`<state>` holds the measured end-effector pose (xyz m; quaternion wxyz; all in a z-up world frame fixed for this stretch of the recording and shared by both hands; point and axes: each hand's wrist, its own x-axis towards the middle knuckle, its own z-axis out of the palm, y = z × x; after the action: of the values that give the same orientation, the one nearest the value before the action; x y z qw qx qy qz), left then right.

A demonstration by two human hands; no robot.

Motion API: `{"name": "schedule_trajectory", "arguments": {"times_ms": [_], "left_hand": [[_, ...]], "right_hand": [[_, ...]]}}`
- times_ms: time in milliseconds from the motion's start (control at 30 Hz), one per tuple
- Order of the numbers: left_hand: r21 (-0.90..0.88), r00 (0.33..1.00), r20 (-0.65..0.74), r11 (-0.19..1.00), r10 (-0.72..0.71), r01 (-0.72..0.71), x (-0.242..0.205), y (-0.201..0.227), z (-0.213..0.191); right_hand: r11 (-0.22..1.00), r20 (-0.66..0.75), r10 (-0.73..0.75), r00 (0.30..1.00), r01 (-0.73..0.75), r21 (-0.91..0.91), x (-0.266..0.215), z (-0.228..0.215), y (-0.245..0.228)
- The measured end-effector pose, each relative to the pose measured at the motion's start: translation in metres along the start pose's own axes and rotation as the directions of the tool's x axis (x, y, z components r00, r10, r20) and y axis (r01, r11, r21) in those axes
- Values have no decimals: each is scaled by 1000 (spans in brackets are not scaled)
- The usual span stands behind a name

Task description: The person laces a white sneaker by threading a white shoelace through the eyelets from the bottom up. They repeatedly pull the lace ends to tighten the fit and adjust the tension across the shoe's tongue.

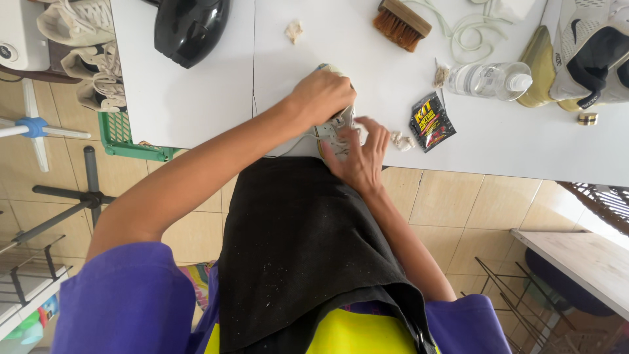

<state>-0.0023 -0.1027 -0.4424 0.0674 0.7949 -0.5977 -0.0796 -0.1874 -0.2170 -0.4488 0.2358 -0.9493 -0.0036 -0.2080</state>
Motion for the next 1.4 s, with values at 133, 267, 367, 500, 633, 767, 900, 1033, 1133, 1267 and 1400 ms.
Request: {"name": "schedule_trajectory", "arguments": {"times_ms": [133,267,367,500,633,767,900,1033,1133,1267,1400], "left_hand": [[-552,994,111,830,-24,82,-27,-19,-59],[-645,995,64,757,-79,102,-48,-22,-89],[-632,976,-30,760,-216,148,-57,-35,-92],[-439,928,-208,878,-308,193,-66,-51,-92],[-319,899,-146,879,-414,354,-62,-33,-104],[188,850,-312,849,-424,493,-57,5,-128],[-226,789,11,767,-615,601,-53,33,-157],[-620,835,128,614,-536,489,-72,29,-197],[-408,807,110,714,-580,568,-84,37,-176],[-531,873,330,694,-359,486,-87,62,-108],[-633,892,386,637,-234,441,-82,82,-123]], "right_hand": [[954,133,229,964,-250,167,17,-29,-19],[847,314,435,844,-502,176,27,-47,-28],[823,362,457,813,-540,173,24,-50,-24],[900,309,390,867,-430,70,16,-49,-10],[909,303,361,882,-406,98,17,-54,-3],[959,149,255,955,-270,90,4,-46,2],[989,-9,-149,989,149,-21,2,-47,-3],[972,16,-228,974,228,-48,20,-41,-14],[966,-64,-227,972,217,-138,14,-25,-10],[952,-180,-306,935,305,-30,29,-39,-13],[928,-218,-297,930,335,165,34,-71,-24]]}}
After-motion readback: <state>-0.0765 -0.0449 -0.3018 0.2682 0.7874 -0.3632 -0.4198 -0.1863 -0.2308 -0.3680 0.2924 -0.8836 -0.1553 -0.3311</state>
